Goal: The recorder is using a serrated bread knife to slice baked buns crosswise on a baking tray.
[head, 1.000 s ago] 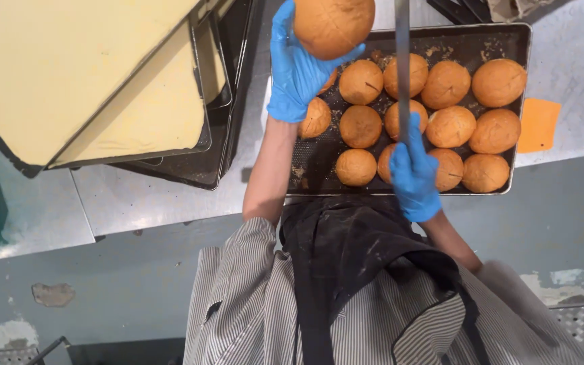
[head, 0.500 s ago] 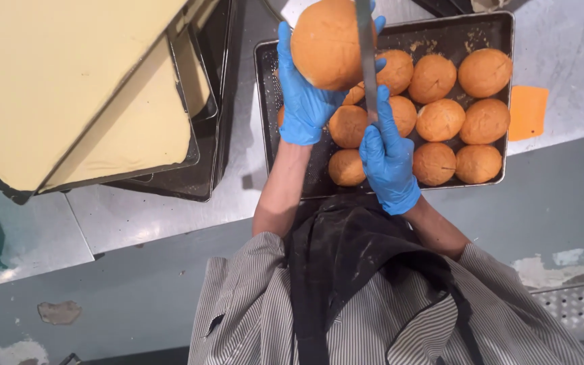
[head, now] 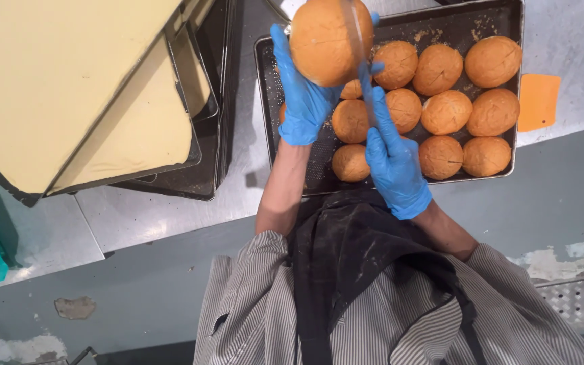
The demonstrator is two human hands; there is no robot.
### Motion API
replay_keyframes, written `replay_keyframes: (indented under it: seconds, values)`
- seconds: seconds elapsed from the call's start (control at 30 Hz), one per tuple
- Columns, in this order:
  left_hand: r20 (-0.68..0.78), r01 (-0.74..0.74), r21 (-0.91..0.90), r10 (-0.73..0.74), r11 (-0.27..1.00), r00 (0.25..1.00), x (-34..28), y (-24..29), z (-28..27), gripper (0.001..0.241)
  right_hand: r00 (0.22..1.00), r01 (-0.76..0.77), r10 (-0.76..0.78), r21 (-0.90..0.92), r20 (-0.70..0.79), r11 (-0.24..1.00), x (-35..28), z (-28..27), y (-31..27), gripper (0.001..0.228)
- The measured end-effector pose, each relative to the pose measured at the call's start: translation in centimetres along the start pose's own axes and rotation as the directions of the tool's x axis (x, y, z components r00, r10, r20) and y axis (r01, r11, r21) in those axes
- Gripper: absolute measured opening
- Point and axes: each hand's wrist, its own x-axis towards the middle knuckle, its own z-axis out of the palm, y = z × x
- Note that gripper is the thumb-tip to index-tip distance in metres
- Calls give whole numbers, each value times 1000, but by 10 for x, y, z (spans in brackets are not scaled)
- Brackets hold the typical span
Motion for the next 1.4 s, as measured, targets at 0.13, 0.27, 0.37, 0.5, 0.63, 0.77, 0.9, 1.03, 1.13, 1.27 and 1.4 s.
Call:
replay_keyframes:
  seconds: [0.13, 0.27, 0.37, 0.5, 0.63, 0.77, 0.9, 1.03, 1.13, 1.27, 1.4]
  values:
    - [175, 67, 79, -80, 995, 981, -2, 6, -5, 79, 998, -57, 57, 45, -10, 997, -2, 0, 4, 54]
    - [76, 28, 107, -36, 994, 997, -6, 8, 8, 77, 1000, 9, -9, 22, -12, 1000, -7, 5, 10, 53]
    - [218, 33, 172, -71, 984, 973, -6, 9, 6, 72, 999, -46, 46, -7, -16, 999, -5, 6, 7, 53]
    - [65, 3, 207, -17, 978, 998, -2, 11, 0, 73, 1000, -26, 26, -39, -4, 999, -4, 1, 1, 55]
    - [-42, -15, 134, 21, 991, 999, 1, 23, 5, 71, 999, 16, -12, -71, 50, 997, -15, -5, -5, 55]
    - [65, -22, 152, 12, 988, 998, 1, 37, 8, 71, 992, 98, -94, -49, 80, 994, -31, -6, -4, 56]
    - [53, 22, 169, -32, 985, 998, -4, 30, -12, 70, 995, 87, -81, -104, 59, 991, -14, -2, -11, 56]
    - [61, 15, 187, -27, 982, 998, 0, 33, 0, 71, 999, 4, 2, -126, 48, 992, 13, 5, -17, 55]
    - [97, 6, 158, -21, 987, 995, -2, 41, 22, 74, 996, 92, -89, -152, 26, 984, -9, 12, 4, 55]
    - [143, -16, 138, -3, 990, 990, -5, 45, 38, 81, 991, 128, -124, -120, 43, 984, -37, 11, 28, 56]
    - [160, -52, 238, 14, 970, 987, -8, 35, 39, 77, 992, 120, -113, -181, 49, 976, -13, 7, 10, 57]
